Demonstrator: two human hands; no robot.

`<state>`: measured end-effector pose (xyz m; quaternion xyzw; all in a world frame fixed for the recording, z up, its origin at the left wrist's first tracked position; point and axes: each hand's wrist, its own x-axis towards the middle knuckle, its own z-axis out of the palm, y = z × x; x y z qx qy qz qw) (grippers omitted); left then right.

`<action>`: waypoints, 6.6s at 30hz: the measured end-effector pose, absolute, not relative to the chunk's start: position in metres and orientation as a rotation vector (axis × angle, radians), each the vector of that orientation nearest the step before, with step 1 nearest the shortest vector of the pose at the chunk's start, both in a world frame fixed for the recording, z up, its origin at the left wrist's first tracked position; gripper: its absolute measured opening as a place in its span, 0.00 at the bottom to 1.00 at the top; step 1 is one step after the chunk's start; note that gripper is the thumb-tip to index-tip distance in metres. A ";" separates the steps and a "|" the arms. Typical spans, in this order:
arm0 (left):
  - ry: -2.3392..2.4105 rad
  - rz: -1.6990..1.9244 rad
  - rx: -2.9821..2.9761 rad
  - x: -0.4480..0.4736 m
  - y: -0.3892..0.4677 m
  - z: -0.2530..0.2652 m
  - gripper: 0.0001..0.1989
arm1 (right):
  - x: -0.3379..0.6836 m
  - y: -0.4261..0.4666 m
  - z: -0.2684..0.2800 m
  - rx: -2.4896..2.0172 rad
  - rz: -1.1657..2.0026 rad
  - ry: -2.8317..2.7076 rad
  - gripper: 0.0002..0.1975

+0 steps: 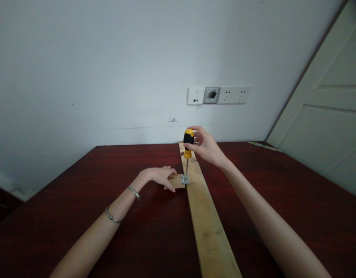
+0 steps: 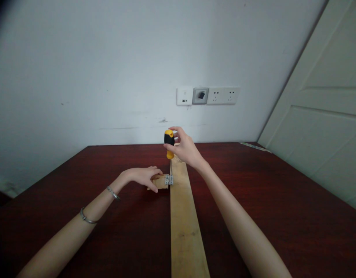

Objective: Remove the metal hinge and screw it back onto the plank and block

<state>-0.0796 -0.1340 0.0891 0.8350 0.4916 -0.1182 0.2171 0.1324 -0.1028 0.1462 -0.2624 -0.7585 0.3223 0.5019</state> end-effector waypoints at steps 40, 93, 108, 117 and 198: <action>1.365 -0.302 2.312 -0.080 -0.135 0.092 0.43 | 0.105 -0.104 0.117 -0.418 1.220 -1.484 0.19; 1.360 -0.323 2.299 -0.077 -0.139 0.098 0.42 | 0.100 -0.106 0.113 -0.456 1.216 -1.455 0.16; 1.362 -0.310 2.300 -0.079 -0.139 0.097 0.43 | 0.100 -0.105 0.112 -0.456 1.216 -1.410 0.24; 1.355 -0.313 2.309 -0.078 -0.138 0.097 0.43 | 0.100 -0.107 0.113 -0.402 1.247 -1.427 0.15; 1.401 -0.335 2.260 -0.074 -0.143 0.102 0.44 | 0.100 -0.104 0.107 -0.447 1.170 -1.365 0.16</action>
